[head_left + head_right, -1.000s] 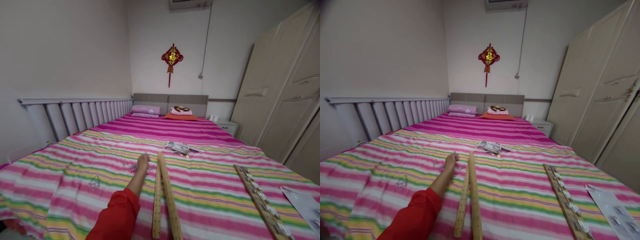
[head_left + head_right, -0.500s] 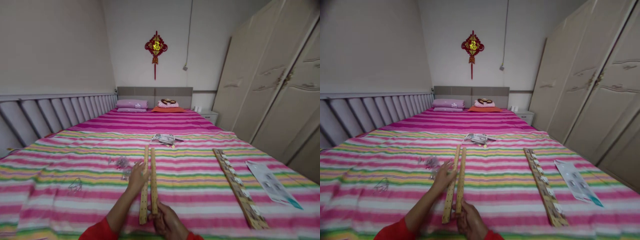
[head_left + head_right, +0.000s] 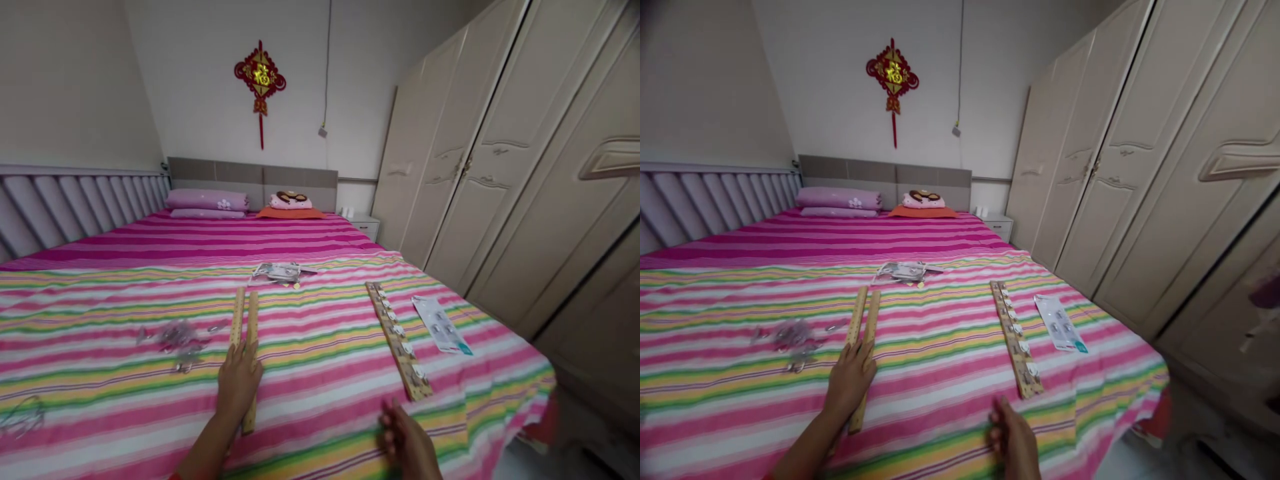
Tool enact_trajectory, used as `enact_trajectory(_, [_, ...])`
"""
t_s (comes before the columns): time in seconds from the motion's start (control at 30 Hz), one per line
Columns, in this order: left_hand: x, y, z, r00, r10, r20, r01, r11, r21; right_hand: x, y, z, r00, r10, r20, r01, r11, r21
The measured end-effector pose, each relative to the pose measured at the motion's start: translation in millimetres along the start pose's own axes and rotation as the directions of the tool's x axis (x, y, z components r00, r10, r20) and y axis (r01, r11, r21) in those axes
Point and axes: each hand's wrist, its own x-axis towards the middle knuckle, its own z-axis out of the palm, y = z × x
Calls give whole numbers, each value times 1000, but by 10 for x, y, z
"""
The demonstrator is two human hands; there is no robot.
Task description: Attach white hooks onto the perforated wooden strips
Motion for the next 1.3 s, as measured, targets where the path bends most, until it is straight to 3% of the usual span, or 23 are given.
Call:
enact_trajectory(0.1, [6, -9, 39, 1000, -1, -10, 2, 999, 34, 115, -321, -184, 993, -14, -116, 31, 988, 149])
enact_trajectory(0.2, [7, -21, 45, 1000, 2, -17, -1, 999, 41, 225, -439, -237, 993, -57, -104, 81, 966, 245])
enact_trajectory(0.3, [-2, -24, 31, 1000, 9, -29, -8, 999, 44, 330, -390, -269, 997, -68, -38, 77, 940, 331])
enact_trajectory(0.4, [-15, -12, 11, 999, 19, -34, -18, 999, 37, 391, -328, -252, 997, -30, 74, -2, 918, 397])
enact_trajectory(0.53, [-20, 2, -2, 999, 18, -35, -18, 1000, 17, 421, -361, -102, 973, 52, 223, -149, 885, 441])
enact_trajectory(0.67, [-20, -2, 3, 999, 7, -43, -8, 1000, -12, 437, -431, 74, 953, 75, 293, -215, 850, 481])
enact_trajectory(0.9, [-65, 19, -32, 995, -23, -95, 9, 991, -137, 317, -379, 224, 872, 70, 484, -287, 875, 390])
enact_trajectory(1.03, [-75, 24, -27, 994, -58, -94, 36, 975, -217, 209, -257, 215, 896, -30, 443, -92, 964, 251])
enact_trajectory(1.1, [-72, 7, -15, 995, -65, -81, 41, 963, -266, 148, -194, 251, 892, -36, 451, -57, 980, 191])
enact_trajectory(1.2, [-55, -26, -9, 998, -56, -42, 37, 932, -361, 44, -124, 478, 866, 37, 498, -118, 984, 133])
enact_trajectory(1.3, [-32, -30, -53, 994, -102, -26, 77, 875, -478, -75, -74, 928, 829, 101, 550, -178, 980, 89])
